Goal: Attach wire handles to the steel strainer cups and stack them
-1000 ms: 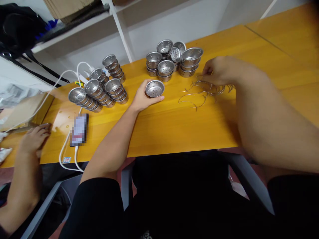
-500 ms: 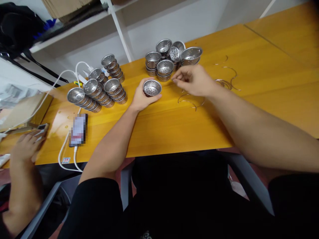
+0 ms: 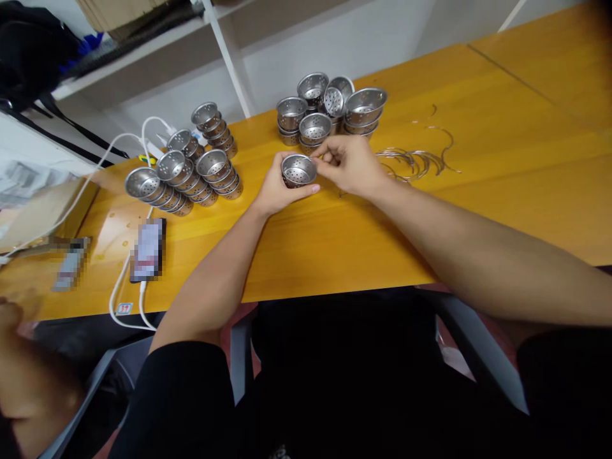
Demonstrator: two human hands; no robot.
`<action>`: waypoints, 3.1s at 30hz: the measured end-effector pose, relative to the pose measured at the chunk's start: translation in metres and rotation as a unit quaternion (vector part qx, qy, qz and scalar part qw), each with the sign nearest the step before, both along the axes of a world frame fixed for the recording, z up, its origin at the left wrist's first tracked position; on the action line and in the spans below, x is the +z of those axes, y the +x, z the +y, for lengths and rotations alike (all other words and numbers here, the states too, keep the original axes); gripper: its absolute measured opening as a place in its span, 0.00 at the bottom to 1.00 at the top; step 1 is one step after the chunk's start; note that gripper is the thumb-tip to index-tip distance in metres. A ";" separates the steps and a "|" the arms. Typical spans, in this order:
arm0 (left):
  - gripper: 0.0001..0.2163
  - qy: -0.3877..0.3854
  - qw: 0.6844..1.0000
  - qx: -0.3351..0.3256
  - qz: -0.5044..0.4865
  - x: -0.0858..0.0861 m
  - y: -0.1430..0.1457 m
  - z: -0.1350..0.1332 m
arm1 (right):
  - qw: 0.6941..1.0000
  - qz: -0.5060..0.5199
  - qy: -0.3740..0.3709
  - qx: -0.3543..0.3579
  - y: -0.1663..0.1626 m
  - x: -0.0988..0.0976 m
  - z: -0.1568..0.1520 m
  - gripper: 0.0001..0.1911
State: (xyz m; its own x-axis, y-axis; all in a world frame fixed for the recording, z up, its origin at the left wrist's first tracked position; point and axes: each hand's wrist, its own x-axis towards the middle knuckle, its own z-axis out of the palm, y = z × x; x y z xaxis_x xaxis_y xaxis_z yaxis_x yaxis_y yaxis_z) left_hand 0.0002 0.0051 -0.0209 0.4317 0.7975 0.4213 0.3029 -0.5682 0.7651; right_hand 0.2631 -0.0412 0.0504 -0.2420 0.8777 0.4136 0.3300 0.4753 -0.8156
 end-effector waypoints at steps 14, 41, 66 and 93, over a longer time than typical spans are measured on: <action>0.57 -0.013 1.000 -0.001 0.003 0.007 0.012 -0.015 | 0.998 -0.044 0.011 -0.033 -0.005 -0.001 0.000 0.04; 0.53 0.006 0.998 -0.055 0.012 0.008 0.000 -0.003 | 0.980 0.068 -0.096 0.162 0.009 0.020 -0.001 0.40; 0.48 0.045 0.997 -0.052 -0.040 -0.016 -0.007 0.016 | 0.979 -0.113 0.103 0.135 0.015 -0.009 0.005 0.16; 0.31 0.010 0.999 0.025 0.017 -0.011 -0.011 0.011 | 0.933 -0.335 -0.052 -0.117 0.052 0.018 0.015 0.13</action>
